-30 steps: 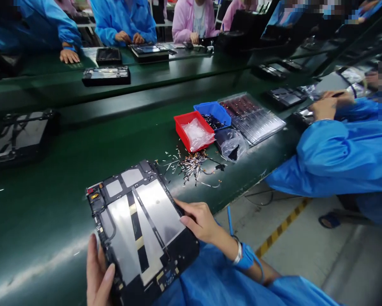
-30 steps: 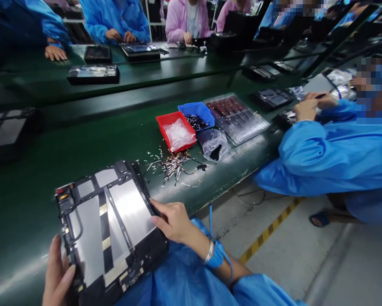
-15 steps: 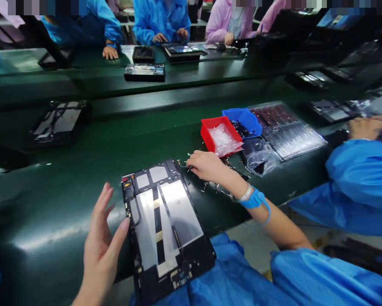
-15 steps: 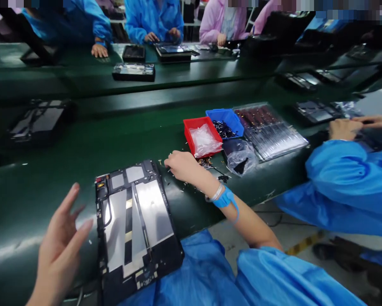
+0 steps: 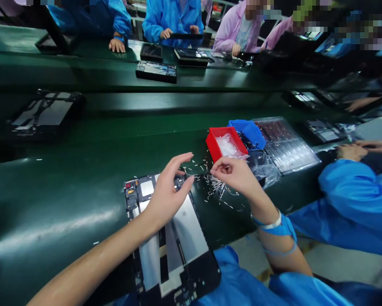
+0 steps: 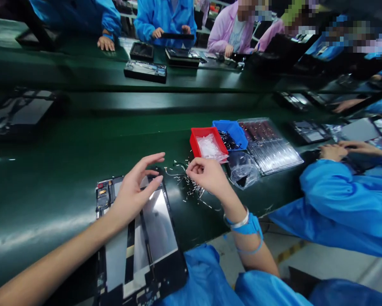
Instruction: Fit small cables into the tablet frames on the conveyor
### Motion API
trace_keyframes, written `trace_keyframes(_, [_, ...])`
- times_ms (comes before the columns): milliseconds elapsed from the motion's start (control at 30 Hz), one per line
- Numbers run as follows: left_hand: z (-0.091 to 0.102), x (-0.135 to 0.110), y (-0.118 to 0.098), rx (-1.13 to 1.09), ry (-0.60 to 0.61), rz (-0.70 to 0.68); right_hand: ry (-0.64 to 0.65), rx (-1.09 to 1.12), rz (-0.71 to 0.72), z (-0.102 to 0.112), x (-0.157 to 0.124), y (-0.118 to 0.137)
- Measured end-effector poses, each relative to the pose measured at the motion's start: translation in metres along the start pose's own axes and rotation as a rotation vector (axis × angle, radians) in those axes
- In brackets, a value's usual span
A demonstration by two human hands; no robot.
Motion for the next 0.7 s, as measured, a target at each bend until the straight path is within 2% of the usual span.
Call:
trace_keyframes(100, [-0.008,-0.004,0.018,-0.070,0.045,0.165,-0.098,0.592,-0.093,-0.008,-0.011,0.000])
trace_keyframes(167, [-0.015,-0.007,0.029,-0.164,0.087,0.304,-0.099,0.778,-0.097,-0.022,-0.013,0.013])
trace_keyframes(233, [-0.019,-0.010,0.035,-0.252,0.110,0.401,-0.117,0.817,-0.072,-0.029,-0.015,0.026])
trace_keyframes(267, [-0.020,-0.010,0.036,-0.284,0.112,0.424,-0.161,0.784,-0.050,-0.028,-0.016,0.030])
trace_keyframes(333, [-0.018,-0.009,0.037,-0.309,0.099,0.432,-0.328,0.611,0.022,-0.014,-0.021,0.036])
trace_keyframes(400, [-0.016,-0.008,0.037,-0.291,0.091,0.418,-0.525,0.331,0.169,0.005,-0.031,0.048])
trace_keyframes(467, [-0.015,-0.008,0.037,-0.243,0.100,0.397,-0.657,0.059,0.367,0.016,-0.044,0.067])
trace_keyframes(567, [-0.015,-0.008,0.035,-0.122,0.127,0.328,-0.700,-0.185,0.562,0.014,-0.056,0.086])
trace_keyframes(700, [-0.013,-0.007,0.029,0.058,0.153,0.231,-0.661,-0.307,0.599,0.006,-0.063,0.098])
Point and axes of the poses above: each hand's wrist, its own x-axis towards the middle knuckle, its own z-axis out of the back of the hand, y = z × x, the point moved 9 cm from there along x, towards the middle knuckle, and after that the axes turned 9 degrees about -x, right-handed, at the moved point
